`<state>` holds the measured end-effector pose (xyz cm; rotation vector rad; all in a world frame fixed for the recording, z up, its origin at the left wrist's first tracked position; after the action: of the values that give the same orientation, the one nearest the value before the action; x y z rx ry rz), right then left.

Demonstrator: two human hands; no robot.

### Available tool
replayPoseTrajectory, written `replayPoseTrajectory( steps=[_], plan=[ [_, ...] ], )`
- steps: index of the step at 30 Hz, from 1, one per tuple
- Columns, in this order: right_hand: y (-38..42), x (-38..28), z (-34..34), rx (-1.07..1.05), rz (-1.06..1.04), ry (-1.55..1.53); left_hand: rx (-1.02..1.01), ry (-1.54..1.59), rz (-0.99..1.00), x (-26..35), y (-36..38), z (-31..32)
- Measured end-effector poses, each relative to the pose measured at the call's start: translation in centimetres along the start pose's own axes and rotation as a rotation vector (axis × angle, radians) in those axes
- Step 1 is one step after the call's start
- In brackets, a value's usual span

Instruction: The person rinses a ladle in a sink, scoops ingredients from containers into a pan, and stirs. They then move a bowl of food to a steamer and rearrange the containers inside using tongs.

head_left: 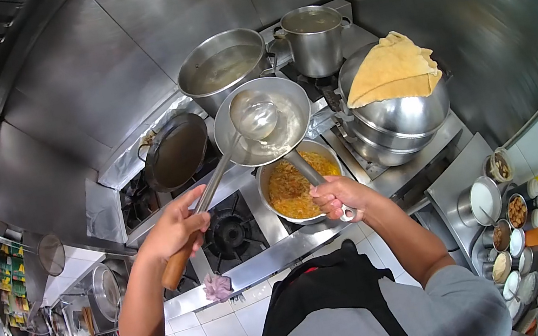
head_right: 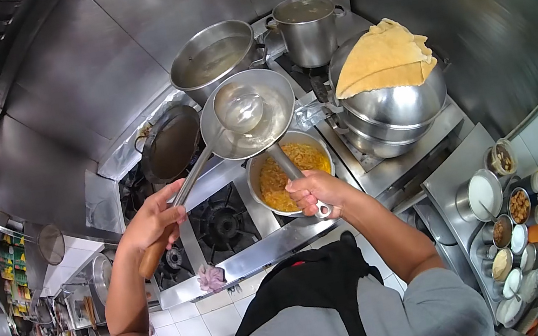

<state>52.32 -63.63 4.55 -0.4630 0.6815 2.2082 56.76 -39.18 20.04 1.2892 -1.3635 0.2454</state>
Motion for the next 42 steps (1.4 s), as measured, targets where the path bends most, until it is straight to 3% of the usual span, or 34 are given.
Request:
replayPoseTrajectory(
  steps=[2,4,6,8,10,12,15,20,21,23,24,27,34,35,39,42],
  plan=[
    [0.3,-0.2,-0.2,0.022,-0.011,0.015,0.044,-0.112,-0.041,-0.3,0.4,-1.1],
    [0.6,-0.4,-0.5,0.025,-0.03,0.041,0.299,-0.814,0.441,4.4,1.5,-1.7],
    [0.7,-0.7,-0.6,0.026,-0.031,0.05,0.391,-0.847,0.515,7.0,0.7,-2.7],
    [0.7,-0.6,-0.6,0.022,-0.02,0.063,0.458,-0.924,0.369,9.2,-2.1,-4.6],
    [0.5,-0.6,-0.6,0.028,-0.023,0.041,0.547,-1.07,0.432,10.4,-7.0,-7.3],
    [0.5,-0.6,-0.5,0.044,-0.015,0.048,0.532,-1.047,0.204,10.9,-12.0,-9.1],
    [0.5,-0.9,-0.8,0.049,-0.008,0.045,0.465,-0.911,0.076,11.1,-17.3,-10.6],
    [0.2,-1.0,-1.0,0.039,-0.003,0.036,0.239,-0.175,-0.022,9.5,-22.9,-11.3],
    [0.1,-1.0,-0.9,0.037,-0.003,0.033,0.239,-0.178,-0.024,9.7,-23.0,-11.5],
    [0.1,-0.9,-1.0,0.043,-0.009,0.047,0.055,0.466,-0.147,8.4,-23.2,-10.2],
    [0.1,-0.8,-1.1,0.042,-0.008,0.046,0.056,0.465,-0.148,8.1,-23.3,-10.7],
    [-0.3,-0.5,-1.6,0.027,0.0,0.039,-0.158,0.887,-0.067,9.0,-22.6,-10.4],
    [-0.1,-0.1,-1.5,0.051,0.03,0.08,-0.202,0.967,0.076,10.1,-15.0,-10.8],
    [-0.1,0.2,-1.4,0.052,0.038,0.082,-0.308,1.056,0.06,9.5,-12.0,-9.9],
    [-0.3,0.8,-1.3,0.043,0.078,0.128,-0.204,1.123,0.151,6.7,-5.8,-8.7],
    [-0.3,1.3,-0.7,0.059,0.111,0.206,-0.248,1.146,0.247,3.6,-1.2,-7.0]
  ],
)
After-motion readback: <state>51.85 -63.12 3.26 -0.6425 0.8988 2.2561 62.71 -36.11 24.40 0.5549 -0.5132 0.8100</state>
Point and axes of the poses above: each hand's wrist, its own y-axis away from the middle knuckle, its own z-axis out of the palm, x = y × z, the point moved 9 cm from there along -y, towards the middle knuckle, and after that the axes turned 1 degree about -z, right-handed, at the moved point
